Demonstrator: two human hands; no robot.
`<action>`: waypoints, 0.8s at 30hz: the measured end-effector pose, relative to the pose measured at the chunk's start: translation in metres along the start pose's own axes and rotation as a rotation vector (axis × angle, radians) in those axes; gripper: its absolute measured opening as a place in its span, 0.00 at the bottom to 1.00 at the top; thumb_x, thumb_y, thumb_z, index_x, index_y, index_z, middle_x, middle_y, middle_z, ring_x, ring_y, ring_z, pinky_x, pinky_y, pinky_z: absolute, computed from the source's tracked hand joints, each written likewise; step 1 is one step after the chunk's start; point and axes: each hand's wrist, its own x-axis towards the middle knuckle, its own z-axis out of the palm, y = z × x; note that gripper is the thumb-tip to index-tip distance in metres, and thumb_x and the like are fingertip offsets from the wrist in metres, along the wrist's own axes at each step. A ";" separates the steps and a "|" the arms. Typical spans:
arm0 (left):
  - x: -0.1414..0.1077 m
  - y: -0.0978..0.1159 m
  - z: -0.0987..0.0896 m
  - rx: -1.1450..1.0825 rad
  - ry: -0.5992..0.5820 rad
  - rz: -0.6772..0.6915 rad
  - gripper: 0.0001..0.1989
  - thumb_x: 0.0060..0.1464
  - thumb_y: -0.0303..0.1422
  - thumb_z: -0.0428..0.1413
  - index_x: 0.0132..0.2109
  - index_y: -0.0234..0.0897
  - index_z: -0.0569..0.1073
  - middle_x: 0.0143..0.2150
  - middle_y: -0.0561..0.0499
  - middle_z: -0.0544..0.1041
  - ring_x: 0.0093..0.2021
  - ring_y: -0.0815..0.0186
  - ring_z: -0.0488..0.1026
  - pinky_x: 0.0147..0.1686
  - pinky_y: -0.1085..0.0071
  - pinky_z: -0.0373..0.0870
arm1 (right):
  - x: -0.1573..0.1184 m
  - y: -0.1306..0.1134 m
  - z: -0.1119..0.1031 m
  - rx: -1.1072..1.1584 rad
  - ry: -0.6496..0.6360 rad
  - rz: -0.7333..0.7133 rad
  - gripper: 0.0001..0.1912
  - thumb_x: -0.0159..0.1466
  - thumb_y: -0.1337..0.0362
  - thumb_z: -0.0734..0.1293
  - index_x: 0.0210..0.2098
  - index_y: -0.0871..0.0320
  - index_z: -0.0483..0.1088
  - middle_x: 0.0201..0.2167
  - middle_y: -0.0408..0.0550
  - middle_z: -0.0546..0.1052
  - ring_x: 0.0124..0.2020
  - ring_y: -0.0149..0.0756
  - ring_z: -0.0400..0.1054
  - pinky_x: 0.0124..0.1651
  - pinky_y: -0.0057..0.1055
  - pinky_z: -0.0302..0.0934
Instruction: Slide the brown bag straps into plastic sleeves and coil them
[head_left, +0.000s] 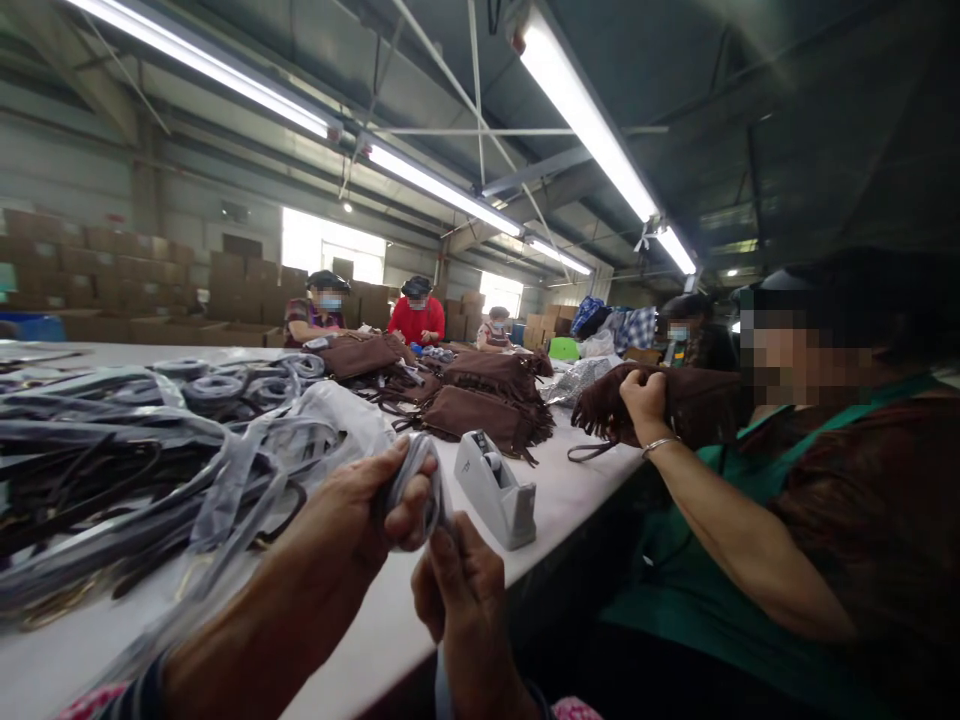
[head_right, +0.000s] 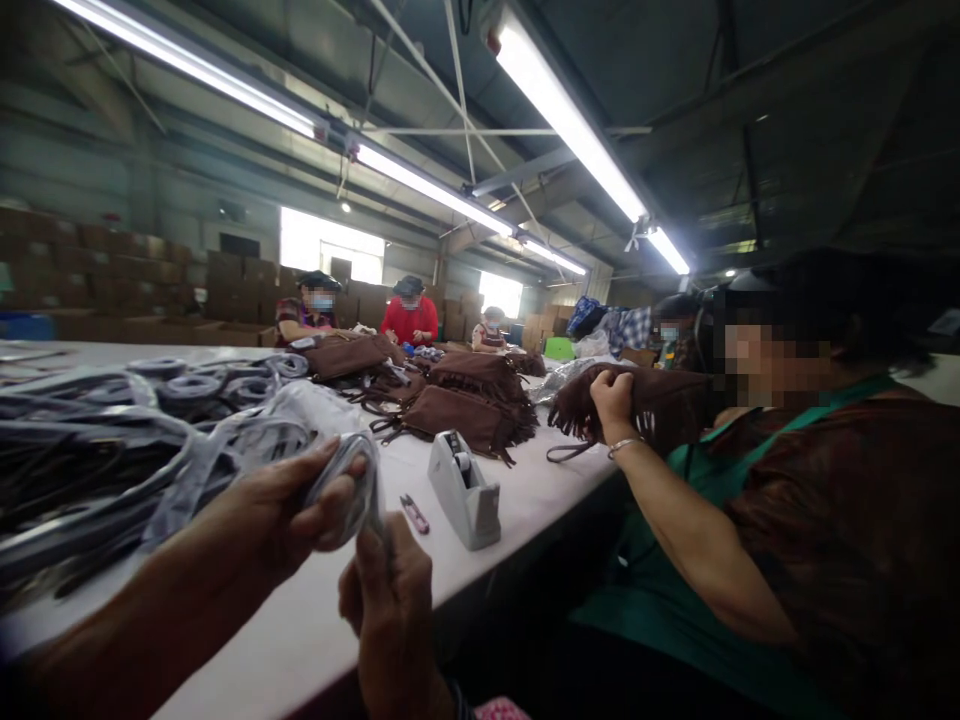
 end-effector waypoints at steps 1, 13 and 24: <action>0.004 0.005 0.000 -0.042 0.034 0.018 0.17 0.69 0.33 0.49 0.34 0.31 0.77 0.22 0.54 0.69 0.19 0.72 0.63 0.21 0.76 0.68 | -0.003 0.002 0.002 -0.012 -0.020 0.017 0.27 0.65 0.39 0.69 0.35 0.58 0.67 0.16 0.31 0.57 0.16 0.21 0.44 0.19 0.21 0.37; 0.026 -0.041 -0.057 1.022 -0.162 0.669 0.07 0.65 0.31 0.56 0.36 0.39 0.74 0.32 0.50 0.77 0.30 0.65 0.68 0.35 0.70 0.61 | 0.001 -0.059 -0.057 -0.293 -0.302 0.295 0.22 0.65 0.46 0.71 0.39 0.62 0.72 0.12 0.33 0.65 0.10 0.21 0.48 0.13 0.21 0.37; -0.011 -0.032 -0.059 0.778 -0.446 -0.013 0.29 0.66 0.58 0.47 0.37 0.36 0.74 0.31 0.51 0.75 0.29 0.65 0.71 0.32 0.71 0.69 | 0.085 -0.112 -0.098 -0.567 -0.362 0.004 0.14 0.57 0.57 0.78 0.35 0.62 0.81 0.22 0.40 0.73 0.22 0.26 0.59 0.26 0.26 0.50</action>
